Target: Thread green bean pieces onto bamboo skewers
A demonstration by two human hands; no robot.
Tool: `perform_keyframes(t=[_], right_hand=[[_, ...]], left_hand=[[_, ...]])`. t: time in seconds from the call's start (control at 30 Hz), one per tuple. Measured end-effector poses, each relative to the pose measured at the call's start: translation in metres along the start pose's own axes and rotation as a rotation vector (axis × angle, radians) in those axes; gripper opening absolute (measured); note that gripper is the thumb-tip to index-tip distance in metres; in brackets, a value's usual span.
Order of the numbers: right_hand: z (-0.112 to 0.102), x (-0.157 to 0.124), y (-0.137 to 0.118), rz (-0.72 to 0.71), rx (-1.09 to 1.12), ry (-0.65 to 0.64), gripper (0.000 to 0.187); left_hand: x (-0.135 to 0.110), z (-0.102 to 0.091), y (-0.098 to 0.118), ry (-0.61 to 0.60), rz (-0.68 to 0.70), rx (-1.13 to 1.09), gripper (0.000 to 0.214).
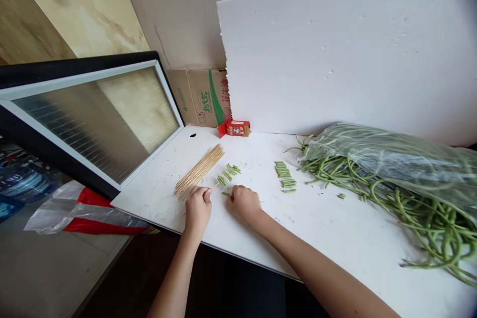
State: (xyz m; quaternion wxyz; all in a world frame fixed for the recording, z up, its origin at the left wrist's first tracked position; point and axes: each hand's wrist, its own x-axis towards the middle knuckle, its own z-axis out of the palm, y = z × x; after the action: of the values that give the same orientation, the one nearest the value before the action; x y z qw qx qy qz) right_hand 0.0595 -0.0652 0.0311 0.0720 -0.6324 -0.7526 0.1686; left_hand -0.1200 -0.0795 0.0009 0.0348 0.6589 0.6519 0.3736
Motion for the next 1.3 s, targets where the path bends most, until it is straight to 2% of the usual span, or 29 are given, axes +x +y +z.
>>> perform_keyframes(t=[0.27,0.37,0.7,0.83,1.1,1.3], right_hand=[[-0.031,0.0,0.053,0.06,-0.003,0.021,0.015],[-0.037,0.005,0.064,0.076,-0.023,0.02,0.016],[-0.04,0.016,0.06,0.101,-0.028,-0.067,0.014],[-0.036,0.018,0.064,0.094,0.002,-0.039,0.014],[-0.031,0.02,0.068,0.09,0.104,-0.008,0.01],[-0.031,0.019,0.068,0.067,0.12,0.034,0.01]], left_hand=[[0.017,0.004,-0.001,-0.007,-0.015,-0.025,0.02],[0.018,0.004,-0.005,0.0,-0.026,-0.017,0.02],[-0.001,0.005,-0.013,0.021,0.0,0.051,0.023],[-0.008,0.003,-0.02,0.03,-0.006,0.07,0.023],[0.002,0.011,-0.015,-0.021,0.025,0.086,0.024],[0.005,0.014,-0.019,-0.005,0.049,0.116,0.025]])
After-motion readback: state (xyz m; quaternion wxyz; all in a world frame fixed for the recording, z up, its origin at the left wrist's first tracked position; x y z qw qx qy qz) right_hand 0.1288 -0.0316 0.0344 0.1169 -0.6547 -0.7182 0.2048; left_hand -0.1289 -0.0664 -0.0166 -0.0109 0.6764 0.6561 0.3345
